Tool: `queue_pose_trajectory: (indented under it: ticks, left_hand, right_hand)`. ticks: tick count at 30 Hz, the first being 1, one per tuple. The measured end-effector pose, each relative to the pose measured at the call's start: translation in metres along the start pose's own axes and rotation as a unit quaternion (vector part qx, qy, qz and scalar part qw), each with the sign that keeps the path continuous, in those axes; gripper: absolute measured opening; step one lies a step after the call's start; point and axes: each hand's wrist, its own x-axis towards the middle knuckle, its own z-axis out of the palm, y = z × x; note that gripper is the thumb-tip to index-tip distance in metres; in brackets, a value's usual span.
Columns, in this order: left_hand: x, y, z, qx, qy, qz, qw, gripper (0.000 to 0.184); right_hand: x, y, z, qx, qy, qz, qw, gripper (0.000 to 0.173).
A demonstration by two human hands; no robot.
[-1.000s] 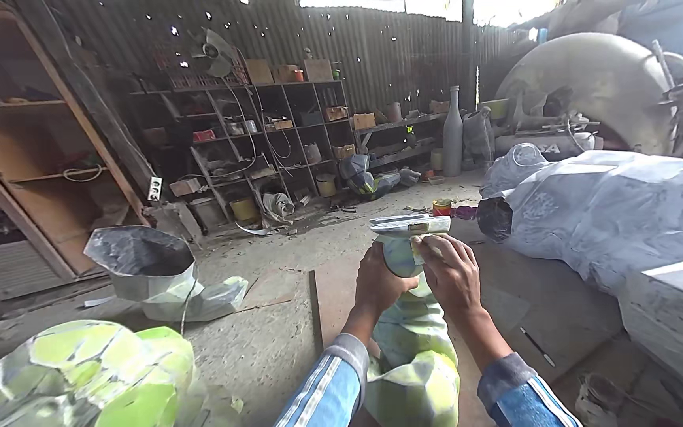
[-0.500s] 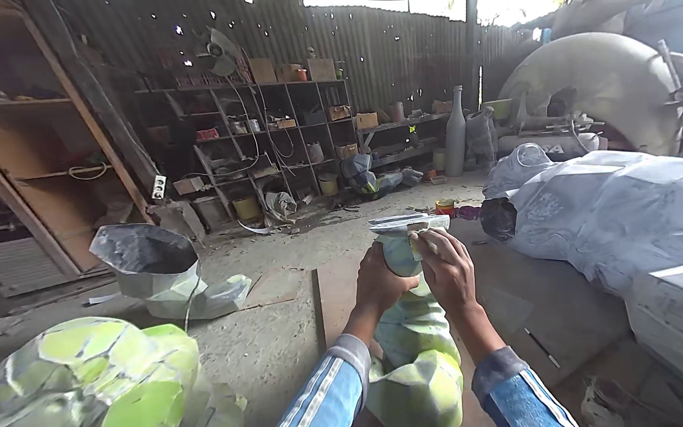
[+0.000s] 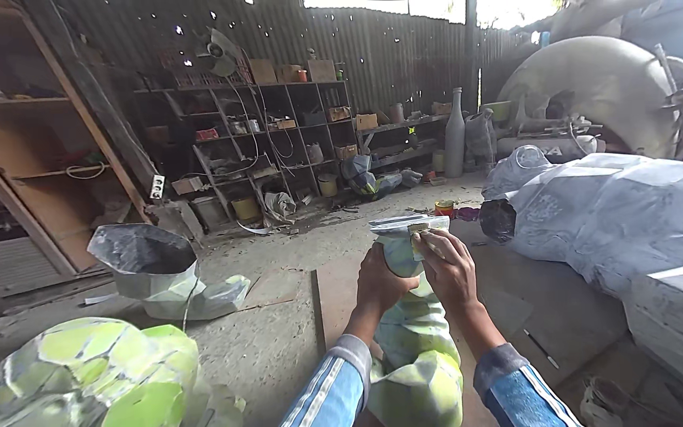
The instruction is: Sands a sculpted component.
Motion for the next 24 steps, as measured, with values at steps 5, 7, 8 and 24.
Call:
queue_pose_trajectory:
  ticks: [5,7,8,24]
  left_hand:
    - [-0.001,-0.004,0.0,-0.002,0.013,0.002,1.0,0.093]
    - [-0.001,-0.004,-0.001,-0.009,0.02,-0.002,1.0,0.093]
    - [-0.001,-0.004,-0.002,-0.007,0.019,-0.006,1.0,0.093]
    - [0.001,-0.008,-0.005,0.002,0.021,-0.008,1.0,0.092]
  right_hand:
    - [0.004,0.004,-0.01,0.04,-0.002,0.001,0.999,0.032]
    - [0.022,0.003,-0.022,0.07,-0.021,0.022,0.997,0.032]
    - [0.035,0.003,-0.028,0.085,-0.041,0.035,0.995,0.032]
    - [0.086,0.008,-0.039,0.135,-0.233,0.024,0.963,0.031]
